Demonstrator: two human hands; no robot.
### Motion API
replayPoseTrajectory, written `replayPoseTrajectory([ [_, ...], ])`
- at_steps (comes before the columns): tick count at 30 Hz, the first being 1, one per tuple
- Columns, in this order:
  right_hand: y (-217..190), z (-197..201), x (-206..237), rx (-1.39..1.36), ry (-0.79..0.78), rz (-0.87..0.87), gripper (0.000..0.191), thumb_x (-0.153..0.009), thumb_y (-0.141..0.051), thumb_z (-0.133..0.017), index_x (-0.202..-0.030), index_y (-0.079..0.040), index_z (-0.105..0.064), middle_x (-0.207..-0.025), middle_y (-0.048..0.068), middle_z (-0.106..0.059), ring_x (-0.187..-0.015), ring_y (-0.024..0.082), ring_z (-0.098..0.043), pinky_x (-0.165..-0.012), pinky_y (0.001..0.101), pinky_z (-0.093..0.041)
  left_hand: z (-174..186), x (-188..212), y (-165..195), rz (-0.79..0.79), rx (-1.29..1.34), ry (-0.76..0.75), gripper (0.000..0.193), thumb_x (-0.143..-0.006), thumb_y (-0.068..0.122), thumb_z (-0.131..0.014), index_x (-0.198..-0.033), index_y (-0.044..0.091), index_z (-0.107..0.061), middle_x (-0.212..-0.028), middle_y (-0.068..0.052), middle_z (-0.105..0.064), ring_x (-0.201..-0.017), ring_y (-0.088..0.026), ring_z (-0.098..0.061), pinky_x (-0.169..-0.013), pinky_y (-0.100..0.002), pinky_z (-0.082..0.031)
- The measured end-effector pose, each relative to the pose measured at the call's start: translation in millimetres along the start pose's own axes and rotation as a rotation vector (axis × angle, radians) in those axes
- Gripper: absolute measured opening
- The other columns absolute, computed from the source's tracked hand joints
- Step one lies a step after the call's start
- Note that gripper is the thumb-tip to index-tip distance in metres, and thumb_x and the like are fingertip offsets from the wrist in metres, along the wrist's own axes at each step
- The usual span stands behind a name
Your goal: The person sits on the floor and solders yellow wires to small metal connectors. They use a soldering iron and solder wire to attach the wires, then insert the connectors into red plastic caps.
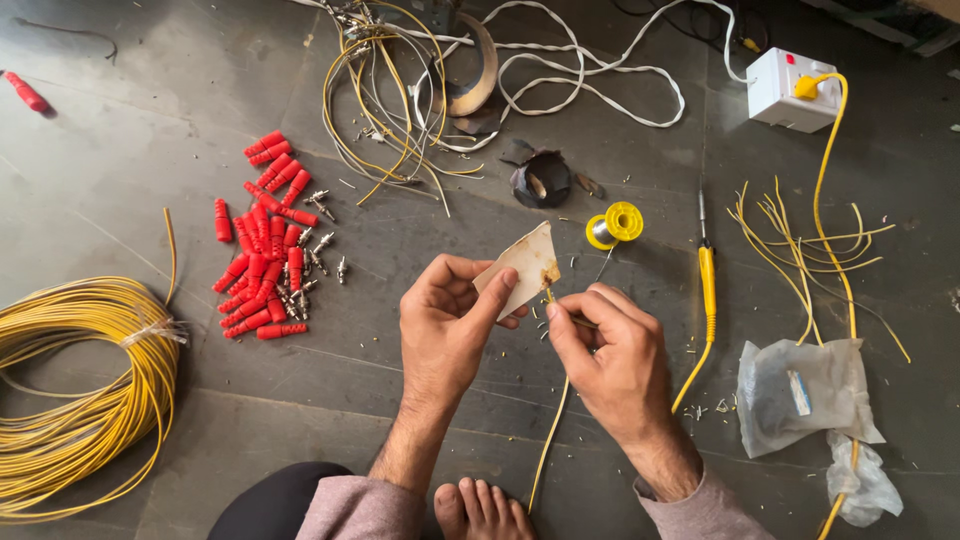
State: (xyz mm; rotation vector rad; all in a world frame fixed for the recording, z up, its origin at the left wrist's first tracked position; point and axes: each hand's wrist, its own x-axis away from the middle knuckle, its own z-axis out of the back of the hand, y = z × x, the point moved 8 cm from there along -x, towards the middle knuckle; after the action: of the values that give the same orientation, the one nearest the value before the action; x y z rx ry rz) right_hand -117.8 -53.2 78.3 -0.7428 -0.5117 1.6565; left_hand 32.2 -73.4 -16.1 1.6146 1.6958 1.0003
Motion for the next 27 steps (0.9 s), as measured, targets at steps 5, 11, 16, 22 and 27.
replayPoseTrajectory([
  [5, -1.1, -4.4, 0.6, 0.038, -0.023, 0.010, 0.010, -0.093, -0.007, -0.071, -0.088, 0.002, -0.070, -0.072, 0.002, -0.057, -0.056, 0.005, -0.055, -0.048, 0.0237, -0.044, 0.6, 0.4, -0.4, 0.006, 0.003, 0.005, 0.016, -0.094, 0.008, -0.073, -0.099, -0.004, -0.063, -0.090, -0.015, -0.077, -0.075, -0.016, -0.076, -0.062, -0.027, -0.063],
  [11, 4.0, 0.8, 0.1, -0.050, 0.013, -0.034, 0.010, -0.095, -0.007, -0.069, -0.090, 0.002, -0.070, -0.074, 0.002, -0.058, -0.059, 0.004, -0.056, -0.050, 0.0233, -0.045, 0.3, -0.7, -0.1, 0.011, 0.005, 0.007, 0.016, -0.094, 0.008, -0.072, -0.099, -0.004, -0.063, -0.090, -0.015, -0.078, -0.074, -0.016, -0.076, -0.062, -0.027, -0.063],
  [16, -0.9, 1.6, 0.5, 0.049, 0.001, 0.027, 0.009, -0.094, -0.006, -0.070, -0.090, 0.002, -0.070, -0.074, 0.002, -0.058, -0.058, 0.005, -0.055, -0.050, 0.0235, -0.044, -0.4, -0.3, 1.0, -0.002, 0.026, -0.005, 0.017, -0.094, 0.008, -0.072, -0.100, -0.005, -0.063, -0.091, -0.016, -0.077, -0.075, -0.016, -0.076, -0.061, -0.027, -0.063],
  [22, -0.9, 2.0, -0.1, 0.035, 0.025, -0.010, 0.008, -0.093, -0.006, -0.070, -0.089, 0.001, -0.070, -0.073, 0.003, -0.057, -0.056, 0.008, -0.055, -0.049, 0.0260, -0.044, 1.6, -0.8, 0.8, 0.003, 0.013, 0.003, 0.017, -0.094, 0.008, -0.072, -0.100, -0.005, -0.063, -0.091, -0.016, -0.077, -0.073, -0.016, -0.076, -0.061, -0.027, -0.063],
  [27, -15.8, 1.2, 2.2, 0.158, 0.033, 0.157, 0.007, -0.091, -0.006, -0.072, -0.089, -0.001, -0.070, -0.071, 0.004, -0.057, -0.062, 0.014, -0.055, -0.053, 0.0298, -0.044, 0.3, -1.1, 0.8, 0.006, 0.027, -0.001, 0.017, -0.094, 0.008, -0.073, -0.100, -0.005, -0.063, -0.091, -0.016, -0.077, -0.074, -0.017, -0.076, -0.061, -0.027, -0.063],
])
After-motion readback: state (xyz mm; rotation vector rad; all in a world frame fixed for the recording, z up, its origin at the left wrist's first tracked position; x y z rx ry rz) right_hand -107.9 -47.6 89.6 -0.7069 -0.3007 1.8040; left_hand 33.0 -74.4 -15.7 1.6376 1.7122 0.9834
